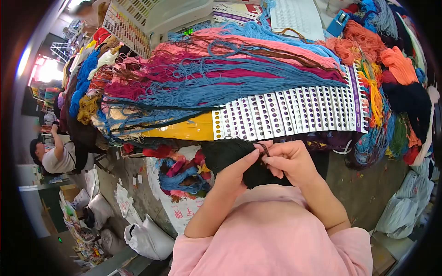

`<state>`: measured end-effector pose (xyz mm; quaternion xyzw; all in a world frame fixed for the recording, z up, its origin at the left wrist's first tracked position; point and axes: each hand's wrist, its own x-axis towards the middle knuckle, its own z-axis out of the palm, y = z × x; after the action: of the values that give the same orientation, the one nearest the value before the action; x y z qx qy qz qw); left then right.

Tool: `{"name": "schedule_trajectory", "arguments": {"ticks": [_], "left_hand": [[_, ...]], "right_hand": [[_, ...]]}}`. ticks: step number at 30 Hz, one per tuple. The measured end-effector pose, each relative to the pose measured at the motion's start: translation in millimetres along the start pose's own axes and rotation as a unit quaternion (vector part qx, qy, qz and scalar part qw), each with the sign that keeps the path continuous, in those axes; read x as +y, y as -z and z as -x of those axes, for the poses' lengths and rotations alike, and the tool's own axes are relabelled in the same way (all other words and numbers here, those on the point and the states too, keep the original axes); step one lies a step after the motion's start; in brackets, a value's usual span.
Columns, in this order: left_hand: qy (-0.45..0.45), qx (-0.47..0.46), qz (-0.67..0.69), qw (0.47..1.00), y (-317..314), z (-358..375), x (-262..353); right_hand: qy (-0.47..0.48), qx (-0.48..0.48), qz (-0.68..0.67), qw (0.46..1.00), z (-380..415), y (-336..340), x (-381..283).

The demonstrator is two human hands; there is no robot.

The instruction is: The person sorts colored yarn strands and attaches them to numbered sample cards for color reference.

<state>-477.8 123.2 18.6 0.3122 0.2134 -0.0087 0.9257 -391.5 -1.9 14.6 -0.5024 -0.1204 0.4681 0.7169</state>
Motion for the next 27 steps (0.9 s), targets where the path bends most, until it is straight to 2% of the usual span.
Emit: {"name": "schedule_trajectory", "arguments": {"ticks": [3,10,13,17,18,19,22,27], "left_hand": [[0.031,0.008,0.051,0.998,4.9,-1.7,-4.1],[0.015,-0.027,0.04,0.999,7.8,-0.3,-5.7],[-0.005,-0.033,0.03,0.999,10.3,2.7,-5.1],[0.015,-0.05,0.061,0.997,0.7,4.5,-1.1],[0.021,-0.065,0.06,0.996,0.1,3.7,-0.5],[0.027,-0.082,0.058,0.995,-0.2,3.5,-0.5],[0.011,-0.054,0.006,0.998,-0.5,3.9,-3.3],[0.04,-0.026,0.052,0.997,2.1,4.0,-3.2]], "right_hand": [[0.005,0.008,-0.029,1.0,0.5,0.0,0.0],[-0.005,-0.006,-0.042,0.999,5.4,0.8,1.3],[-0.008,-0.046,-0.171,0.984,6.9,9.1,3.4],[-0.053,0.052,-0.081,0.994,7.6,3.6,-0.1],[-0.054,0.055,-0.001,0.997,7.7,-2.6,-5.8],[-0.05,0.044,0.004,0.998,7.1,-4.8,-5.9],[-0.039,0.025,0.014,0.999,7.1,-4.9,-3.3],[-0.037,0.021,-0.045,0.998,8.4,-0.2,-1.2]]}}
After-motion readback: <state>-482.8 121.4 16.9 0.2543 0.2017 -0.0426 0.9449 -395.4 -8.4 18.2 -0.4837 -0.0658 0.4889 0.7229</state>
